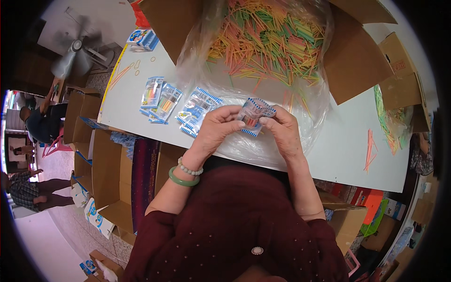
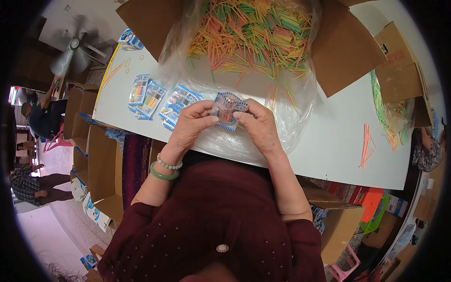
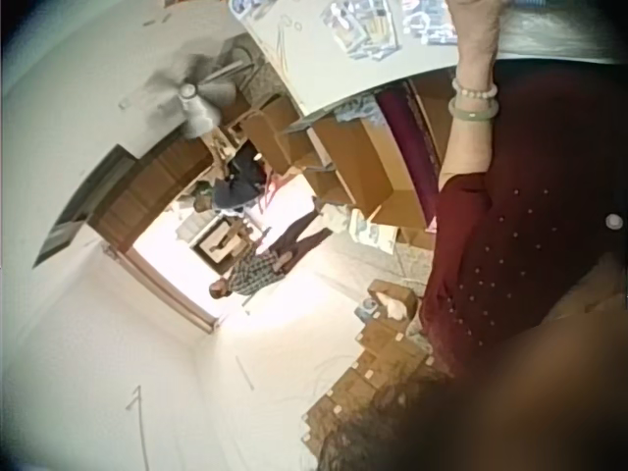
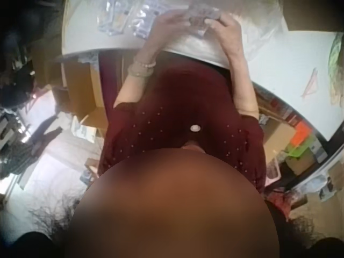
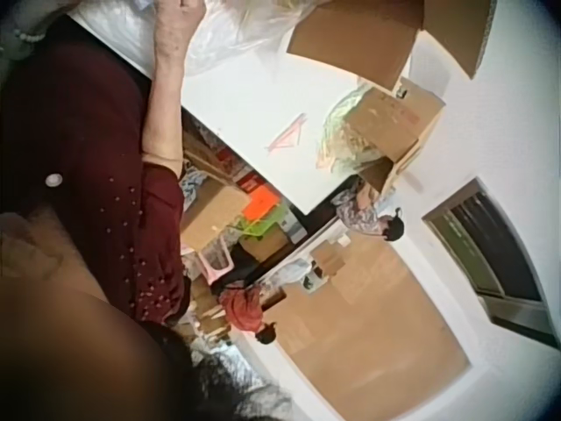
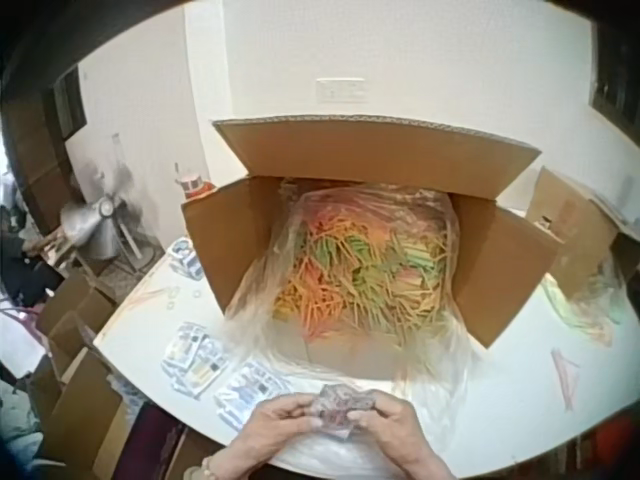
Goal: Pack small plastic toys into individual clear plastic bags and place them into a larger container.
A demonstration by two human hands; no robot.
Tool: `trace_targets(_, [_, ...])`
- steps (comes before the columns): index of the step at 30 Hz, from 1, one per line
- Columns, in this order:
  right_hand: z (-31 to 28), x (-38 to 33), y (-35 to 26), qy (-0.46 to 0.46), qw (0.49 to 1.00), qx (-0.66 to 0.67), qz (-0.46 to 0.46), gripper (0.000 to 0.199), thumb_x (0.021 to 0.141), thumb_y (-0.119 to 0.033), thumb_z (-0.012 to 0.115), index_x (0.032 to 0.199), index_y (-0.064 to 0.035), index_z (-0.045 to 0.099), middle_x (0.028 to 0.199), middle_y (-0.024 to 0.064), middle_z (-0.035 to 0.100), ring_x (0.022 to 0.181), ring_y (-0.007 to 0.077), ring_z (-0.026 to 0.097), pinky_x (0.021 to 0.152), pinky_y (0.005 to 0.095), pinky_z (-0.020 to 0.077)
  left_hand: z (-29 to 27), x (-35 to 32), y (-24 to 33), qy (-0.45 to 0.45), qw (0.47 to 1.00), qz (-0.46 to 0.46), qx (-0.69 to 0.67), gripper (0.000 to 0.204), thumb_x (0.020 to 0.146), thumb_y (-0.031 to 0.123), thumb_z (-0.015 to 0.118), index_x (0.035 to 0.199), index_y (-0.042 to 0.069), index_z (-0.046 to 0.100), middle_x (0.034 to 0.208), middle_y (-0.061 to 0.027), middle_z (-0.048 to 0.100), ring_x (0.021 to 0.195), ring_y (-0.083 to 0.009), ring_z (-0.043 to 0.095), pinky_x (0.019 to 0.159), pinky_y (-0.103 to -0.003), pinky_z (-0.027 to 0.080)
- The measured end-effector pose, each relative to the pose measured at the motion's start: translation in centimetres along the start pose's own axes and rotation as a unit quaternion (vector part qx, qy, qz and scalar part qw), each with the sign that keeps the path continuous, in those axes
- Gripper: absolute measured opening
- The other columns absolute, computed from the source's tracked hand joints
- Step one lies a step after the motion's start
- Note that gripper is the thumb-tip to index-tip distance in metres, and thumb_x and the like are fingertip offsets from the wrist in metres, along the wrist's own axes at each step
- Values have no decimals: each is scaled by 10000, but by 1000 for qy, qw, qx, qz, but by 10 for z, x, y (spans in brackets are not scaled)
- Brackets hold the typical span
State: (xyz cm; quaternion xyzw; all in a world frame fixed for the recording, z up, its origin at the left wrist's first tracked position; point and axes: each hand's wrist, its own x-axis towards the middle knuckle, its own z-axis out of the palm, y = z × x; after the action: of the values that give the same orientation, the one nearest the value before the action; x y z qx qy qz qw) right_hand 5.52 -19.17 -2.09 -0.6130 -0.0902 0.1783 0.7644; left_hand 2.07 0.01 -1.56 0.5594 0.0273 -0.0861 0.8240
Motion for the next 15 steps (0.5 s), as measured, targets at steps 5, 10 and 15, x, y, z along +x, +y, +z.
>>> trace_targets(5, [-2, -3, 1, -50, 982, -184, -9, 168, 818, -67, 630, 975, -9, 616, 914, 15, 621, 840, 102, 548, 780, 237, 428, 5, 3, -3, -9, 999, 13, 30, 139, 805, 33, 655, 934, -20, 665, 924, -39, 638, 840, -103, 575, 753, -234, 454])
trace_targets(10, [23, 0, -9, -15, 995, -95, -5, 123, 812, -93, 617, 893, -3, 632, 836, -13, 597, 780, 79, 527, 703, 221, 423, 9, 4, -7, -2, 971, 176, 160, 69, 786, 57, 665, 835, 9, 673, 830, -30, 588, 777, -108, 527, 689, -248, 420])
trace_targets(15, [41, 6, -1, -27, 992, -118, 34, 162, 822, -130, 632, 915, 2, 648, 849, 1, 625, 767, 87, 546, 687, 225, 431, 3, -11, 3, 70, 984, 133, 93, 87, 791, 72, 658, 832, -4, 665, 819, -40, 571, 800, -128, 530, 701, -256, 436])
